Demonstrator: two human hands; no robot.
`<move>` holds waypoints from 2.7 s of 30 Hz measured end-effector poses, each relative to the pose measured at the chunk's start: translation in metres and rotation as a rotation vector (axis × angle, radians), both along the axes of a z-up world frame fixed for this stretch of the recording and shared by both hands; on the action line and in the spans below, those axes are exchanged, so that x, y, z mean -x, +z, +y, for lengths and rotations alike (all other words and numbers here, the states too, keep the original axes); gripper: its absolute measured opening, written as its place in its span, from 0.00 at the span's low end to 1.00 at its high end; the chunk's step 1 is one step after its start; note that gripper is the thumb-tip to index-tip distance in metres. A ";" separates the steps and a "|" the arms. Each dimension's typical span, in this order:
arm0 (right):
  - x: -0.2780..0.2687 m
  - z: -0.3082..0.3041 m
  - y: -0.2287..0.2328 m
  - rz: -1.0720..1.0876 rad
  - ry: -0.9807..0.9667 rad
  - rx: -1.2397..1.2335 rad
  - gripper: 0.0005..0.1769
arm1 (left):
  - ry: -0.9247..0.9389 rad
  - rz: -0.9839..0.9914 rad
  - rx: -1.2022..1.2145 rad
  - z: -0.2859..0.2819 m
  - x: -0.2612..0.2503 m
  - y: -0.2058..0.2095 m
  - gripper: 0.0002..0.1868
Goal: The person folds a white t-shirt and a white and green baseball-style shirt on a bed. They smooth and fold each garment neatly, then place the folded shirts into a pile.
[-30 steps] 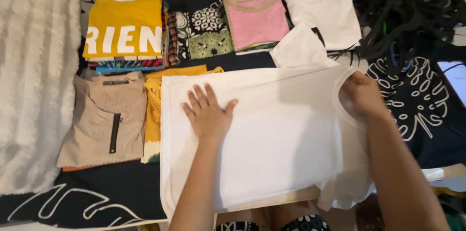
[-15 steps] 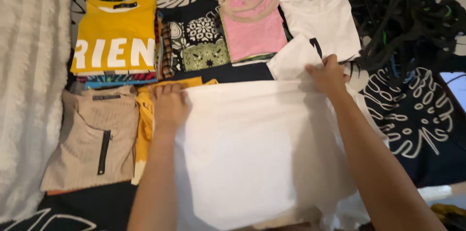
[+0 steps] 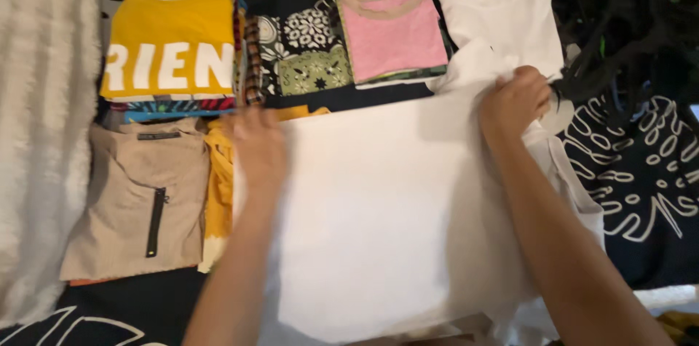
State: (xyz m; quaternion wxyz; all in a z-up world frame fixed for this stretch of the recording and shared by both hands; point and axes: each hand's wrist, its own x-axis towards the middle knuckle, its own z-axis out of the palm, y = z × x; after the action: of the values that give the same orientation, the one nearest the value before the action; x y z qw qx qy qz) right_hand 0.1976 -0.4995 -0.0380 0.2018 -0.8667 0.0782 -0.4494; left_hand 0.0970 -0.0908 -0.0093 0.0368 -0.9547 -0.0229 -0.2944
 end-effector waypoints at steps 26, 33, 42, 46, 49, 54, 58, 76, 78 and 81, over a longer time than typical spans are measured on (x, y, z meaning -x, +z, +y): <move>0.178 0.251 0.016 0.606 1.362 0.625 0.35 | 0.082 0.131 0.427 -0.028 0.261 -0.004 0.46; 0.117 0.327 0.037 0.673 1.063 0.546 0.42 | 0.133 0.074 0.489 -0.033 0.282 -0.009 0.44; 0.201 0.238 0.004 0.653 1.272 0.539 0.43 | 0.214 0.156 0.380 -0.034 0.272 0.010 0.44; 0.167 0.144 0.008 0.420 0.971 0.619 0.44 | 0.236 0.231 0.383 -0.040 0.239 0.016 0.34; 0.140 0.086 0.014 0.653 0.765 0.520 0.43 | -0.119 -0.011 0.361 -0.046 0.182 0.013 0.25; 0.131 0.048 -0.003 0.660 0.662 0.395 0.44 | -0.103 0.412 0.321 -0.067 0.099 0.005 0.45; 0.103 0.006 -0.003 0.682 0.472 0.375 0.45 | 0.144 0.555 0.347 -0.047 0.088 0.003 0.51; 0.071 -0.076 -0.036 0.382 -0.193 0.057 0.27 | 0.329 -0.177 0.669 0.015 0.066 -0.029 0.29; 0.066 -0.080 -0.037 0.406 -0.190 -0.006 0.28 | 0.332 -0.115 0.844 0.027 0.062 -0.024 0.27; 0.059 -0.094 -0.039 0.424 -0.178 -0.003 0.27 | 0.342 0.143 0.945 0.043 0.062 -0.014 0.23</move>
State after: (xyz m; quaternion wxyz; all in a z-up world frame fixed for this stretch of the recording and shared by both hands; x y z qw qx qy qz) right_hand 0.1391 -0.5934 -0.0767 0.1419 -0.9311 0.1957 -0.2732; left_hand 0.0348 -0.0482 -0.0231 -0.3499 -0.8675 -0.3070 -0.1754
